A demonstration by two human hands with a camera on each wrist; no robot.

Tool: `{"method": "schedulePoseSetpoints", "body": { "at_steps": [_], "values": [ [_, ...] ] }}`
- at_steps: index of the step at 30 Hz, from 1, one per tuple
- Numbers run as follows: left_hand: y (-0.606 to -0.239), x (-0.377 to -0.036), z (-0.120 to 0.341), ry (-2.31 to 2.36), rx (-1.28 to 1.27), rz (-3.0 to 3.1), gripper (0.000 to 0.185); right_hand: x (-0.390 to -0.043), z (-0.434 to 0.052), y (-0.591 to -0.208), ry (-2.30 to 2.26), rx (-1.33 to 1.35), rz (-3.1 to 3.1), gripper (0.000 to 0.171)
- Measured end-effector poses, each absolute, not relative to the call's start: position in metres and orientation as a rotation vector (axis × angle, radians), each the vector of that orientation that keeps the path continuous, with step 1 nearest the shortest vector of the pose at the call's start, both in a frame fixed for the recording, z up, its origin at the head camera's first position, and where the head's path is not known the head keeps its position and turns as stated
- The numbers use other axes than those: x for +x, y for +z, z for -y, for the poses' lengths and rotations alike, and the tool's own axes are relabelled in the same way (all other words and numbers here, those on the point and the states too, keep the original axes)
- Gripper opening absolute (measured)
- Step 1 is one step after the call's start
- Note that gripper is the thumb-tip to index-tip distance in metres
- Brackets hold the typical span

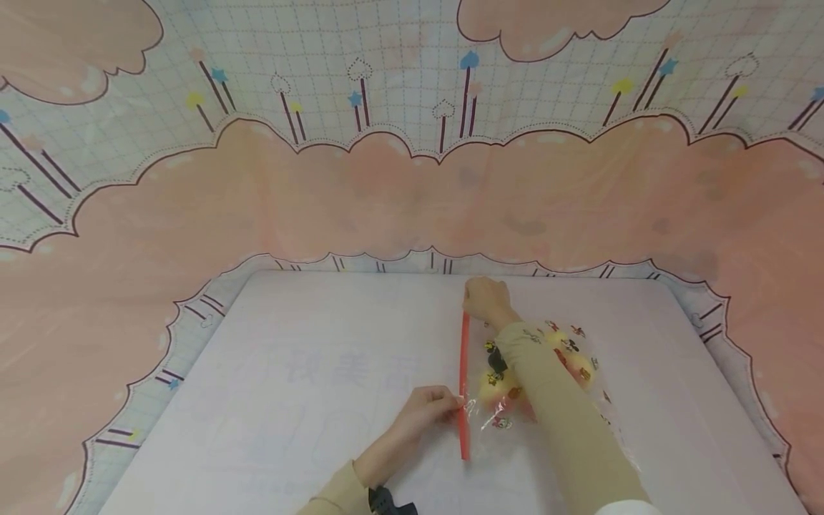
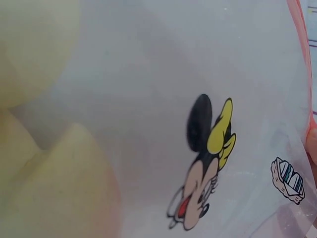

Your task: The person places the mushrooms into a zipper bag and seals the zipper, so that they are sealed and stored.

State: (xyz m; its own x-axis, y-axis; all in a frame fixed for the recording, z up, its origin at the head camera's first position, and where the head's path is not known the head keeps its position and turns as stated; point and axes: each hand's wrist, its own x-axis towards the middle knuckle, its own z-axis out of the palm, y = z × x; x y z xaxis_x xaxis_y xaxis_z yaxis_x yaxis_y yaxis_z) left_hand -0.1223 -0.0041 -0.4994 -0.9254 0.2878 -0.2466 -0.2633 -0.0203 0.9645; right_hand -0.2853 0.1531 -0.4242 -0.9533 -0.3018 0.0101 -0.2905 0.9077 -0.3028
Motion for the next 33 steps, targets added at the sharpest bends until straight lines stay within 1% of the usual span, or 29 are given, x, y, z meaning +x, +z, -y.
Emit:
{"method": "schedulePoseSetpoints", "body": {
  "at_steps": [11,33],
  "values": [
    [-0.499,-0.119,0.0038,1.979,-0.002,-1.893,0.025,-0.2843,-0.1528,-0.4248,-0.48,-0.481,-3.043,0.016],
    [-0.5,-0.1166,0.0067,1.912,0.036,-1.851,0.027,-0.2858,-0.1537,-0.4252,-0.447,-0.47,-3.05,0.016]
  ]
}}
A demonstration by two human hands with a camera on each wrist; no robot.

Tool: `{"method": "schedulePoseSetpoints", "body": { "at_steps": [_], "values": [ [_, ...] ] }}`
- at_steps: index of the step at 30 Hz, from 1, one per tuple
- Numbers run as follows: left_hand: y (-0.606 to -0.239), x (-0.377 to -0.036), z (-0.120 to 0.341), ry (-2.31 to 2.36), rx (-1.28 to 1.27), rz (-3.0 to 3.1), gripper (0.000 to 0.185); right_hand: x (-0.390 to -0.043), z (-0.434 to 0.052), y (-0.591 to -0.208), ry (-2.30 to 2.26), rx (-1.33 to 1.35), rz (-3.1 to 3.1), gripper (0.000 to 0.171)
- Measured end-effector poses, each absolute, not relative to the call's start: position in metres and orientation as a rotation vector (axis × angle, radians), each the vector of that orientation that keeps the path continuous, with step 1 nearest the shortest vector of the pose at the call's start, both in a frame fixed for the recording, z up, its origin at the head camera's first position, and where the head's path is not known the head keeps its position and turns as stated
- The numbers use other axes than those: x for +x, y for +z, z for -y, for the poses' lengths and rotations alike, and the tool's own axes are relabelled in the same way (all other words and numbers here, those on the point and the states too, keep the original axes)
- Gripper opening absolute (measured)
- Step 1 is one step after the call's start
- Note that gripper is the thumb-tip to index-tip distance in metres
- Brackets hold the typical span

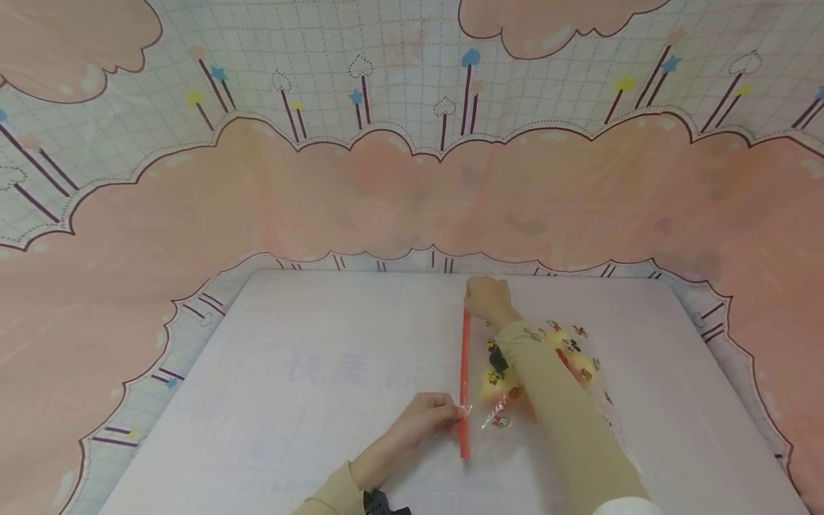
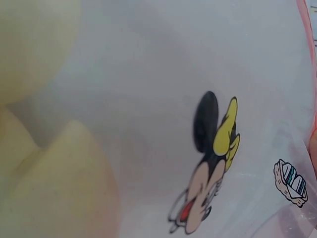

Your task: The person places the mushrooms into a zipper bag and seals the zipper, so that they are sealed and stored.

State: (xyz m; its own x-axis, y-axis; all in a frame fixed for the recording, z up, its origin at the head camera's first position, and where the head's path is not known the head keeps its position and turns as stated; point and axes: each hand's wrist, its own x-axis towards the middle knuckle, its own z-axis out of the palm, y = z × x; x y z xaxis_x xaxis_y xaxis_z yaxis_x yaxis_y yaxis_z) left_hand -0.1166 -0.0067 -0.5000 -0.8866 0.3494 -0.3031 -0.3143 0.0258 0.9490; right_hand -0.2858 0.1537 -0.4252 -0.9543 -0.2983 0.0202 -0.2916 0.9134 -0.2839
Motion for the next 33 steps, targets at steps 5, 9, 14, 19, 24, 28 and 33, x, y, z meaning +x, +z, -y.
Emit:
{"method": "schedulePoseSetpoints", "body": {
  "at_steps": [5,9,14,19,24,28,33],
  "values": [
    [-0.4995,-0.1157,0.0074,1.893,0.05,-1.849,0.027,-0.2868,-0.1538,-0.4265,-0.442,-0.475,-3.058,0.016],
    [-0.4991,-0.115,0.0085,1.888,0.059,-1.825,0.023,-0.2886,-0.1536,-0.4289,-0.4,-0.484,-3.074,0.016],
    [-0.5007,-0.1141,0.0092,1.862,0.078,-1.823,0.024,-0.289,-0.1528,-0.43,-0.381,-0.479,-3.079,0.016],
    [-0.5007,-0.113,0.0097,1.838,0.097,-1.822,0.03,-0.2882,-0.1521,-0.4305,-0.383,-0.476,-3.082,0.016],
    [-0.4994,-0.1117,0.0104,1.817,0.12,-1.815,0.03,-0.2882,-0.152,-0.4316,-0.388,-0.475,-3.086,0.016],
    [-0.4988,-0.1112,0.0107,1.802,0.113,-1.801,0.022,-0.2871,-0.1513,-0.4312,-0.393,-0.463,-3.085,0.016],
    [-0.4986,-0.1112,0.0111,1.781,0.128,-1.782,0.018,-0.2859,-0.151,-0.4299,-0.387,-0.458,-3.083,0.017]
  ]
}}
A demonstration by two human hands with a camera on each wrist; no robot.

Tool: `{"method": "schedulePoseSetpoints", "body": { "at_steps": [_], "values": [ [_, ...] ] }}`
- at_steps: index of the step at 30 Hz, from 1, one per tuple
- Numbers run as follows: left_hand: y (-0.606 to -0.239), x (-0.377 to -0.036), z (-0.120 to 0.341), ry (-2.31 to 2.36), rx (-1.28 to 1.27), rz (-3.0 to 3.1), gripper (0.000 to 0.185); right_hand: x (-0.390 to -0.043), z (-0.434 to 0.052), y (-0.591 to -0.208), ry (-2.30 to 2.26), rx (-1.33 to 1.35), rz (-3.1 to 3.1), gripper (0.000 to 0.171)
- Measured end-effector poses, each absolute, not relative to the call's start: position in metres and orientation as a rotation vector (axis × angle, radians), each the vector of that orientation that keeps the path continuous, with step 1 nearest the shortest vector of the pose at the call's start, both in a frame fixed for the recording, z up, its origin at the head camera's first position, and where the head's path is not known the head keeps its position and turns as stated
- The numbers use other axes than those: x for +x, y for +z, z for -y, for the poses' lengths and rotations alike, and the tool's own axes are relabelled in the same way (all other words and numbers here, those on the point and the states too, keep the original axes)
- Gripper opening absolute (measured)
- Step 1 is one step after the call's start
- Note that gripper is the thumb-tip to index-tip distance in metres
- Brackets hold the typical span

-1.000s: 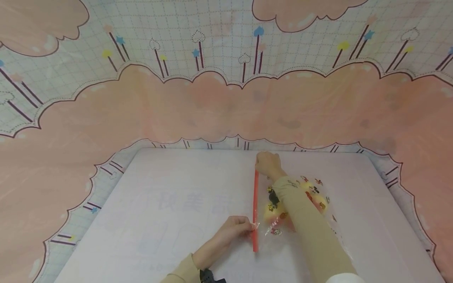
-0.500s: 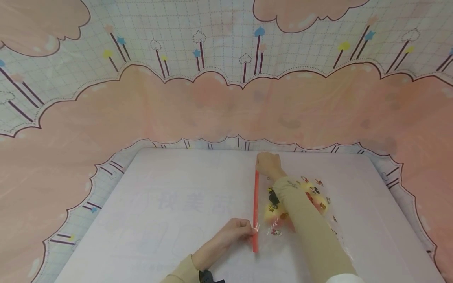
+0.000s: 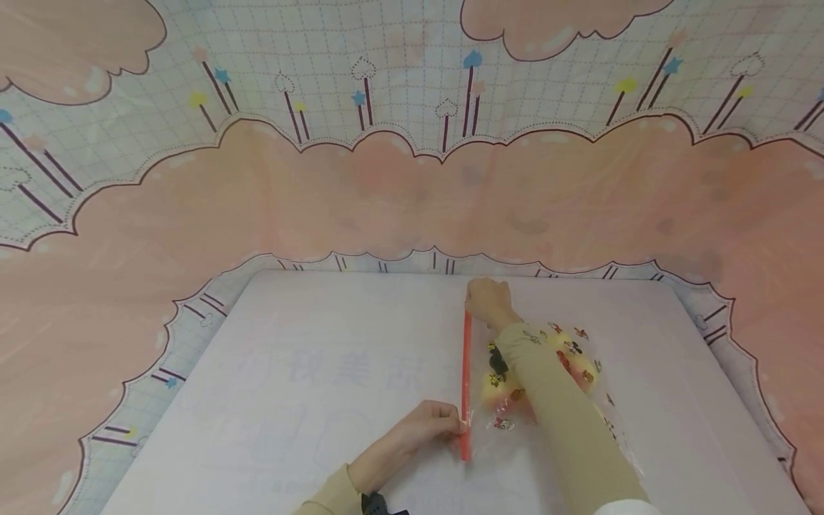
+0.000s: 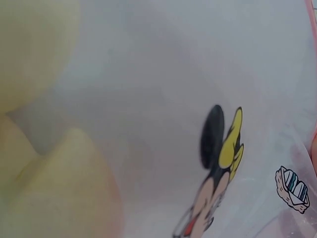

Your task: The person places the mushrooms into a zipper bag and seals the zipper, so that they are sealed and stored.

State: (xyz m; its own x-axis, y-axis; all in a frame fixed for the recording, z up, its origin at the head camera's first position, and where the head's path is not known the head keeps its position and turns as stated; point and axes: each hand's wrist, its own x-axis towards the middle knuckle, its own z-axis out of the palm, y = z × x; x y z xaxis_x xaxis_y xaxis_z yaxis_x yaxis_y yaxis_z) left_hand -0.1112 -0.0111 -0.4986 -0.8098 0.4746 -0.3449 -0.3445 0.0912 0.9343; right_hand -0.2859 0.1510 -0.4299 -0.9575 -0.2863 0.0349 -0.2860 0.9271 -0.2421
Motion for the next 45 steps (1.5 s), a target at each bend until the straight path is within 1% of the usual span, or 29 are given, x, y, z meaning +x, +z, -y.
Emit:
{"method": "schedulePoseSetpoints", "body": {
  "at_steps": [2,9,18,22,25,33,40,45],
  "values": [
    [-0.498,-0.111,0.011,1.769,0.133,-1.78,0.018,-0.286,-0.151,-0.429,-0.379,-0.463,-3.092,0.017],
    [-0.498,-0.109,0.011,1.726,0.149,-1.769,0.029,-0.284,-0.152,-0.428,-0.391,-0.469,-3.109,0.016],
    [-0.499,-0.104,0.014,1.711,0.169,-1.765,0.026,-0.284,-0.152,-0.428,-0.395,-0.479,-3.095,0.015],
    [-0.498,-0.103,0.015,1.71,0.167,-1.774,0.02,-0.283,-0.152,-0.427,-0.406,-0.476,-3.09,0.015],
    [-0.497,-0.102,0.015,1.706,0.172,-1.772,0.019,-0.283,-0.152,-0.426,-0.408,-0.469,-3.088,0.015],
    [-0.498,-0.101,0.016,1.69,0.231,-1.747,0.031,-0.28,-0.152,-0.423,-0.409,-0.464,-3.079,0.016],
    [-0.499,-0.102,0.017,1.673,0.258,-1.746,0.031,-0.281,-0.153,-0.422,-0.428,-0.437,-3.05,0.018],
    [-0.497,-0.104,0.024,1.617,0.304,-1.8,0.026,-0.282,-0.156,-0.424,-0.494,-0.436,-3.026,0.017]
  ]
}}
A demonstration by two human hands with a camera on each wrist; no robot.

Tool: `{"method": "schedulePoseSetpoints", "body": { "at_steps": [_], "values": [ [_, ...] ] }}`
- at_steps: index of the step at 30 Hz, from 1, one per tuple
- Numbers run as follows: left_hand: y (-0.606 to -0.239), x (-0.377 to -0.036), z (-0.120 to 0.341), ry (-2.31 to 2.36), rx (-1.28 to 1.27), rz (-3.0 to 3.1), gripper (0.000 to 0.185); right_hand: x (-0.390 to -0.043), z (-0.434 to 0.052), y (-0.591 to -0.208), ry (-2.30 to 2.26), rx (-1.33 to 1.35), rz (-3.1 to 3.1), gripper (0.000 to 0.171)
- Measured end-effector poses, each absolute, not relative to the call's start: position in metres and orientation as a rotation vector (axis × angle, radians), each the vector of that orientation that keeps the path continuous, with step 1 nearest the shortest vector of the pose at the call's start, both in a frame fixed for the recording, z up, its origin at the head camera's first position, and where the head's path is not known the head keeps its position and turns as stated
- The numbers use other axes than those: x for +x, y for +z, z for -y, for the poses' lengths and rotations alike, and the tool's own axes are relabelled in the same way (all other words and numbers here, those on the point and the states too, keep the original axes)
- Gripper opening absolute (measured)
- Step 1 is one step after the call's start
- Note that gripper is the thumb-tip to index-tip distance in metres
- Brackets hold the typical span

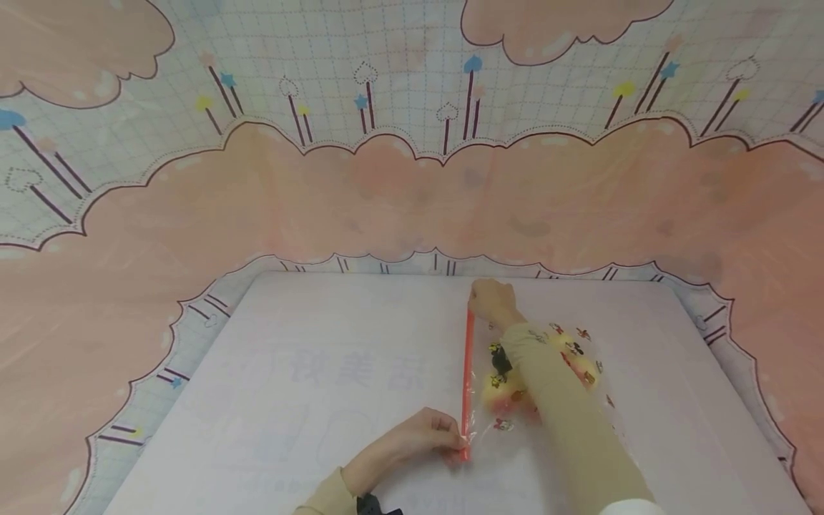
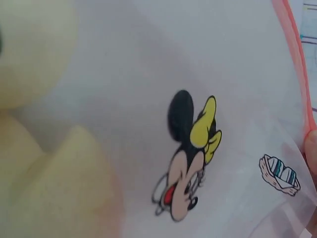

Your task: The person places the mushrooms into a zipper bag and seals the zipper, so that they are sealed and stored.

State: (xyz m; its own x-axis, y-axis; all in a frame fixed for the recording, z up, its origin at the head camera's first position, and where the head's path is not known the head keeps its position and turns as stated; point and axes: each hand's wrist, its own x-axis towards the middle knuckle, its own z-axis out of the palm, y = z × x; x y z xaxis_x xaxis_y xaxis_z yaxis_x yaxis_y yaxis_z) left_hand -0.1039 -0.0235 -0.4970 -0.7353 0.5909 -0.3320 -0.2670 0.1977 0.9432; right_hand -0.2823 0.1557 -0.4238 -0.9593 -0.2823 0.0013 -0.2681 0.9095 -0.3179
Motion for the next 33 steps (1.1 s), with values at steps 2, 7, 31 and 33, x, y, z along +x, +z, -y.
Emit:
{"method": "schedulePoseSetpoints", "body": {
  "at_steps": [2,7,31,33],
  "values": [
    [-0.496,-0.106,0.027,1.587,0.338,-1.816,0.024,-0.282,-0.157,-0.423,-0.532,-0.43,-3.003,0.017],
    [-0.494,-0.11,0.034,1.525,0.417,-1.813,0.023,-0.28,-0.158,-0.42,-0.59,-0.452,-2.954,0.019],
    [-0.454,-0.156,0.1,1.347,0.5,-2.285,0.028,-0.248,-0.174,-0.397,-0.812,-0.475,-2.892,0.03],
    [-0.447,-0.159,0.107,1.323,0.499,-2.393,0.028,-0.242,-0.177,-0.394,-0.862,-0.467,-2.883,0.031]
  ]
}}
